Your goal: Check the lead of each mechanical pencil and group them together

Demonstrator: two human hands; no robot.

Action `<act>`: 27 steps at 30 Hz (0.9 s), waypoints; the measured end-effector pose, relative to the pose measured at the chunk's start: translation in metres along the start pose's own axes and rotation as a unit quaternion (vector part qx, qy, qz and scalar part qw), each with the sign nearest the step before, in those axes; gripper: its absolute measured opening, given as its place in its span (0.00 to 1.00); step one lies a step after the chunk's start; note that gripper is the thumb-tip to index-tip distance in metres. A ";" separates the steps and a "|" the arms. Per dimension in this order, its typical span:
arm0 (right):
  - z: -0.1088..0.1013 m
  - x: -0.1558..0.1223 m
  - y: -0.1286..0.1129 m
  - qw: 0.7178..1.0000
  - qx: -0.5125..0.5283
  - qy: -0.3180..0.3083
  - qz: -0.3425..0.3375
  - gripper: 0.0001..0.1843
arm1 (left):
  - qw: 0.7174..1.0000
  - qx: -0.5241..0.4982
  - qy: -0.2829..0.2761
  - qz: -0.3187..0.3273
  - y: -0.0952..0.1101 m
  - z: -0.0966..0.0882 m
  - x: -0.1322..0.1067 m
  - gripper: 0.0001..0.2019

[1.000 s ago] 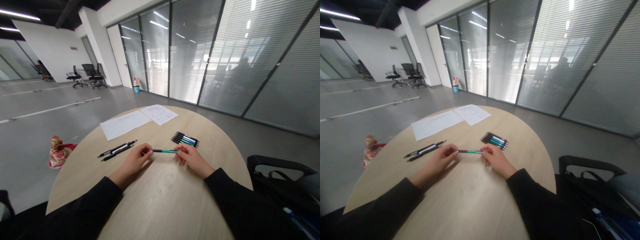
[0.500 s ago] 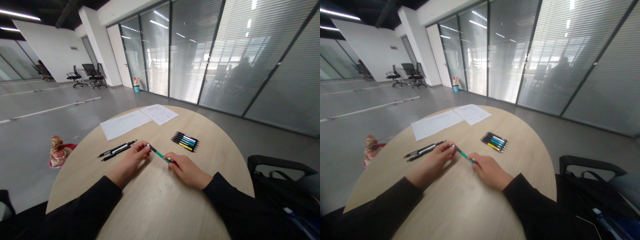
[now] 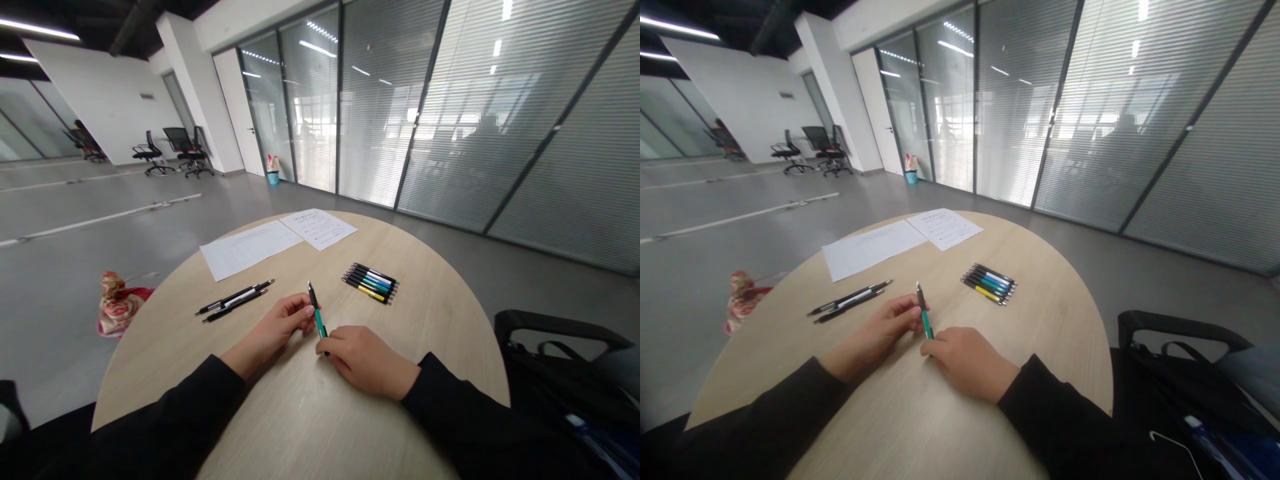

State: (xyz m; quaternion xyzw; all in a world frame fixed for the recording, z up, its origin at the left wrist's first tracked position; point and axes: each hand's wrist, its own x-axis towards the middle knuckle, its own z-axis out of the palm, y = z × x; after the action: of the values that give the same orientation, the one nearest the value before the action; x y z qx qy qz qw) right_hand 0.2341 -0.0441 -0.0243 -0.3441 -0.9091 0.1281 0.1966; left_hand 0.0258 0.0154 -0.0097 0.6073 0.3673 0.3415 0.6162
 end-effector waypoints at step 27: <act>0.002 0.001 -0.005 1.000 -0.024 -0.013 -0.001 0.08 | 1.000 -0.001 -0.006 0.017 0.001 0.008 -0.004 0.16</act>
State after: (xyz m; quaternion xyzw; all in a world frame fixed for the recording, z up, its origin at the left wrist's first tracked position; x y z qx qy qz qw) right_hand 0.2295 -0.0467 -0.0243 -0.3463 -0.9147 0.1109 0.1762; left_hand 0.0306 0.0078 -0.0084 0.6149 0.3529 0.3488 0.6129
